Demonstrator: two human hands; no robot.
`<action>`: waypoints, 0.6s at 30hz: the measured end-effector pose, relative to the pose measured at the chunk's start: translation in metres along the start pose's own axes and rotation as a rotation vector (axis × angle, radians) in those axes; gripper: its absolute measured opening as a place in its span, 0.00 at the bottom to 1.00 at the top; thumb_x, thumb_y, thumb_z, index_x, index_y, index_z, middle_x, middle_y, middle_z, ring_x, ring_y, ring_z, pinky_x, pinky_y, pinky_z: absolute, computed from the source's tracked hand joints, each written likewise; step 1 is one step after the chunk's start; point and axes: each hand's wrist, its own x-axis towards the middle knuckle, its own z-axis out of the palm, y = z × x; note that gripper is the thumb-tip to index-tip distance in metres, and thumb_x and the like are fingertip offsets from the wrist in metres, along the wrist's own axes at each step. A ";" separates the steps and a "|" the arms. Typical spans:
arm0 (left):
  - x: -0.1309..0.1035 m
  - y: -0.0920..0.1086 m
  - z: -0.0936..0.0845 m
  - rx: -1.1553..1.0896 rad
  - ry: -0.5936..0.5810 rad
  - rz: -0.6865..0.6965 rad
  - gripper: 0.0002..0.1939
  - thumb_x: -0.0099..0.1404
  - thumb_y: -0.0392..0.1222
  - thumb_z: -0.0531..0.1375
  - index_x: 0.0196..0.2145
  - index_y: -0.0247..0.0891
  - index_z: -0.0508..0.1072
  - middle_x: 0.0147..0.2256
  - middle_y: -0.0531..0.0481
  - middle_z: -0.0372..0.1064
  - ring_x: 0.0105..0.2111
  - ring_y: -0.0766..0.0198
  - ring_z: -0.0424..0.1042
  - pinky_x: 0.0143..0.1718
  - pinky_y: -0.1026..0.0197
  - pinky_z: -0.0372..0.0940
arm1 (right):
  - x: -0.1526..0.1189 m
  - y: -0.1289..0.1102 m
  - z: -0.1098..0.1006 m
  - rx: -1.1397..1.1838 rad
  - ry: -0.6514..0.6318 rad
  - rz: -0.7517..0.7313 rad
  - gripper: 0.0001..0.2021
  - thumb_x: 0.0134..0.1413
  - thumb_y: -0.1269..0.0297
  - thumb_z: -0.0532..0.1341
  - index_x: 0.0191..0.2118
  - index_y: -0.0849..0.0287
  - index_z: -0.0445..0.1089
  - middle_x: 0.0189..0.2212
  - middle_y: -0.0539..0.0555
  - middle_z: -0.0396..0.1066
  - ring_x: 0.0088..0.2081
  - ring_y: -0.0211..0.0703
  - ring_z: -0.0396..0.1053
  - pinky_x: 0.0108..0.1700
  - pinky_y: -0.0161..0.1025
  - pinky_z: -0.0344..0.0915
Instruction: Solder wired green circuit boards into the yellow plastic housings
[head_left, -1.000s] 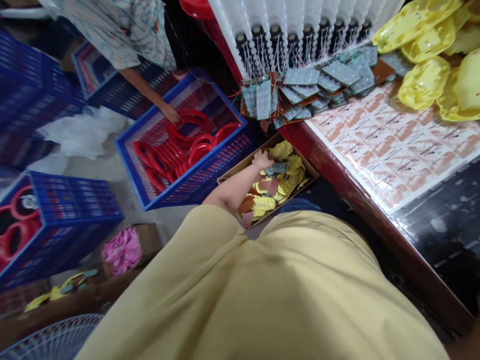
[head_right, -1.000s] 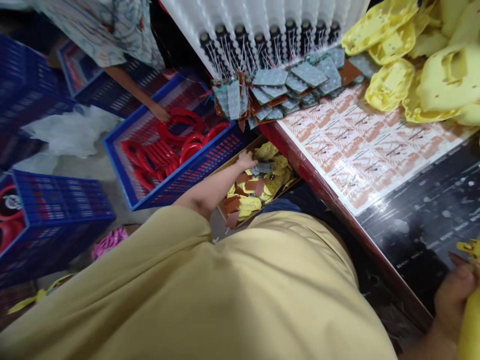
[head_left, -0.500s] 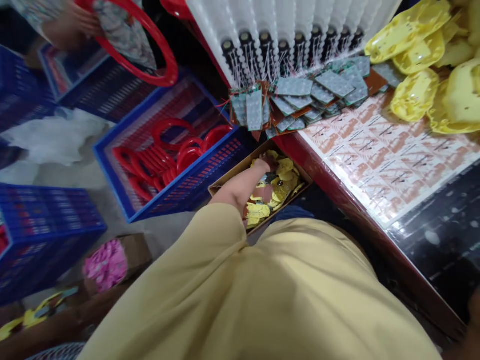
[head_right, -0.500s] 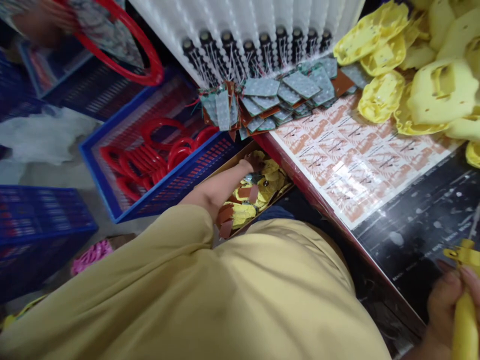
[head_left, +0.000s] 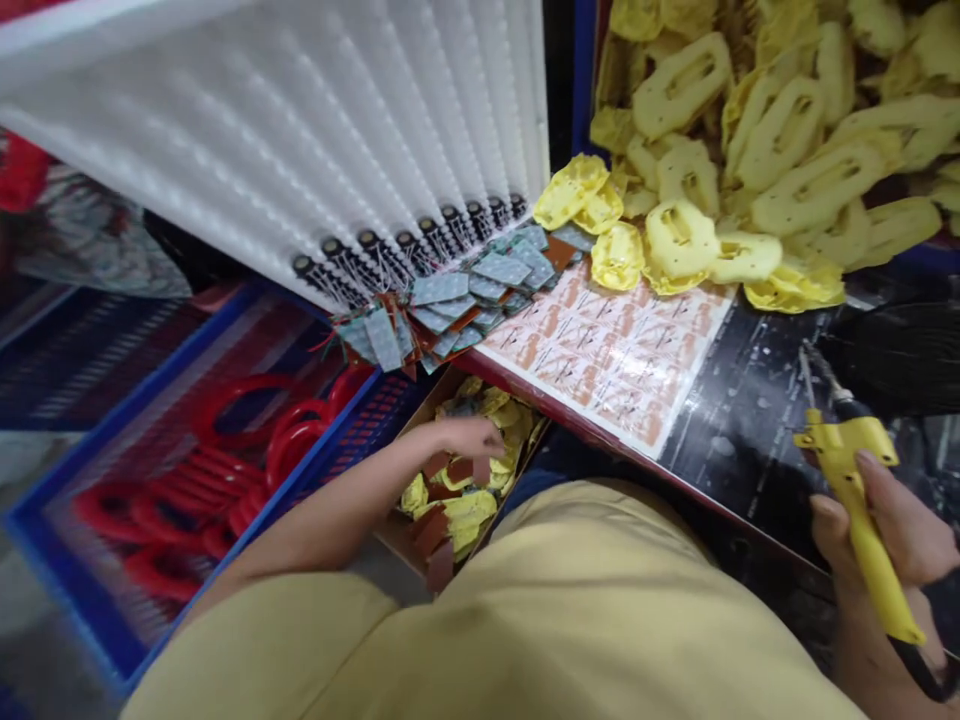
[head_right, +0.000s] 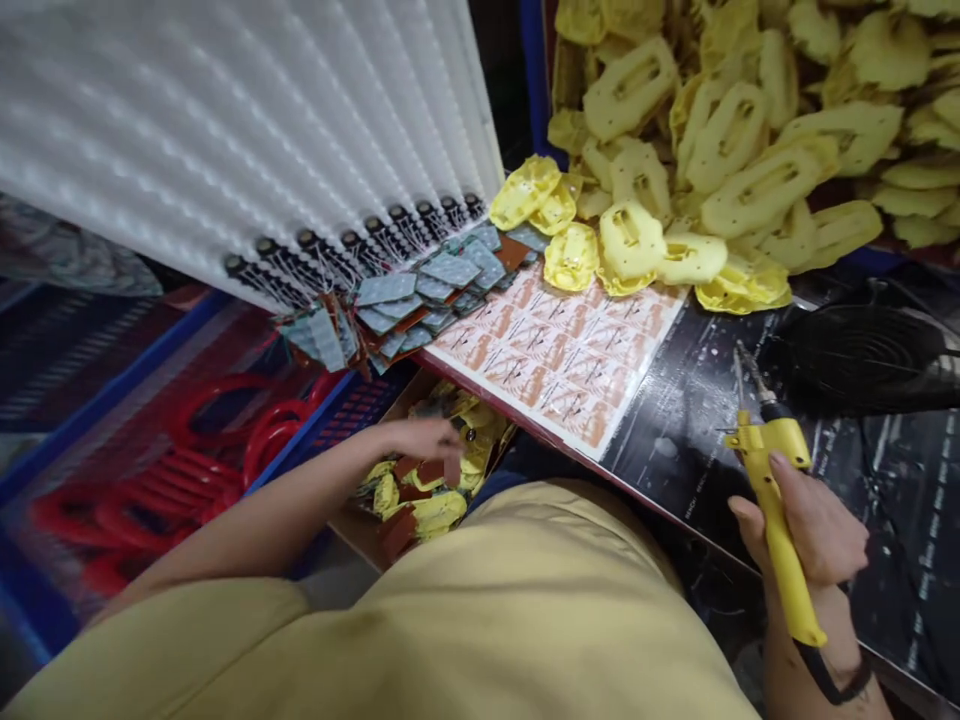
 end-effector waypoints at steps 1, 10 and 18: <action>-0.010 0.014 -0.003 -0.037 -0.114 0.124 0.07 0.66 0.45 0.73 0.41 0.43 0.87 0.39 0.52 0.87 0.39 0.60 0.84 0.43 0.67 0.75 | 0.002 -0.003 0.002 -0.022 0.071 -0.058 0.25 0.59 0.32 0.63 0.36 0.50 0.81 0.24 0.57 0.75 0.22 0.53 0.75 0.23 0.44 0.72; 0.066 0.179 -0.154 -0.089 0.841 0.490 0.45 0.70 0.63 0.67 0.75 0.34 0.64 0.76 0.35 0.59 0.78 0.44 0.56 0.80 0.49 0.50 | 0.005 -0.047 -0.036 -0.040 0.108 -0.003 0.29 0.65 0.59 0.68 0.70 0.50 0.71 0.39 0.54 0.84 0.30 0.48 0.81 0.29 0.39 0.76; 0.110 0.248 -0.171 0.217 0.875 0.154 0.44 0.73 0.51 0.46 0.77 0.20 0.56 0.77 0.24 0.54 0.78 0.40 0.56 0.78 0.45 0.53 | -0.080 0.008 -0.149 -0.278 0.569 0.700 0.26 0.65 0.42 0.63 0.56 0.59 0.77 0.36 0.53 0.76 0.29 0.42 0.74 0.34 0.41 0.77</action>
